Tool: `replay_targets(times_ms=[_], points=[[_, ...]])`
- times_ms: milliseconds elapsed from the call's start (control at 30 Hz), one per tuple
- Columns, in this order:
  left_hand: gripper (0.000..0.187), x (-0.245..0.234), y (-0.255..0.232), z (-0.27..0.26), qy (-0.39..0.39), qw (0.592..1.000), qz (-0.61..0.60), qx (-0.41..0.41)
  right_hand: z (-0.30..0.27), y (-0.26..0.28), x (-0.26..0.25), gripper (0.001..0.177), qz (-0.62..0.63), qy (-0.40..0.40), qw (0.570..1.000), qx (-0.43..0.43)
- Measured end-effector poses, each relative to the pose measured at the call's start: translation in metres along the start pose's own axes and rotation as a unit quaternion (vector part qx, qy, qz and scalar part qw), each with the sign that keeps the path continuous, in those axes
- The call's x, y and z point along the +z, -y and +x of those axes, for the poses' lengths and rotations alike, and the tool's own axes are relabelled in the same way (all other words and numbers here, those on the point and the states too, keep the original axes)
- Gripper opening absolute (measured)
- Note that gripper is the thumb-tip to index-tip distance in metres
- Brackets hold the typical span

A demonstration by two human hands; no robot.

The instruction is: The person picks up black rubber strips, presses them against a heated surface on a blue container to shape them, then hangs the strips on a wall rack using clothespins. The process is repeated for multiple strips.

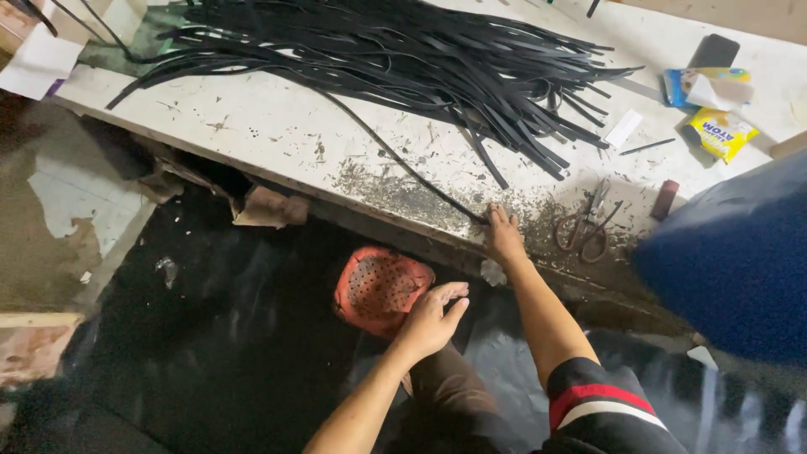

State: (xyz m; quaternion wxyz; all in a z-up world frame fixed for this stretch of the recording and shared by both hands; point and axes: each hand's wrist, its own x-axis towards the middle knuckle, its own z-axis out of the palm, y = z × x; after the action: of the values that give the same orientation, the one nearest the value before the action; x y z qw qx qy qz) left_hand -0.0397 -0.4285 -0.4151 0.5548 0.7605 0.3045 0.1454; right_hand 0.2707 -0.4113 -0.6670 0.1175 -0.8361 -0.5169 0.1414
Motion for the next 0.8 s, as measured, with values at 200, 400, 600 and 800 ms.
replay_targets(times_ms=[200,400,600,800], points=[[0.03,-0.001,0.016,-0.001,0.007,1.0,-0.001,-0.004,-0.005,0.0,-0.003,0.055,-0.02,-0.041,0.998,-0.048],[0.03,-0.01,0.005,-0.007,0.016,1.0,-0.008,0.006,-0.002,0.003,-0.007,0.051,0.005,-0.026,1.0,-0.004],[0.033,-0.004,-0.004,0.0,0.028,0.999,-0.015,0.023,-0.01,0.029,-0.095,0.013,0.199,-0.021,0.98,0.02],[0.037,0.012,-0.054,0.022,0.045,0.996,-0.04,0.06,-0.047,0.095,-0.224,0.014,0.45,-0.004,0.893,0.003]])
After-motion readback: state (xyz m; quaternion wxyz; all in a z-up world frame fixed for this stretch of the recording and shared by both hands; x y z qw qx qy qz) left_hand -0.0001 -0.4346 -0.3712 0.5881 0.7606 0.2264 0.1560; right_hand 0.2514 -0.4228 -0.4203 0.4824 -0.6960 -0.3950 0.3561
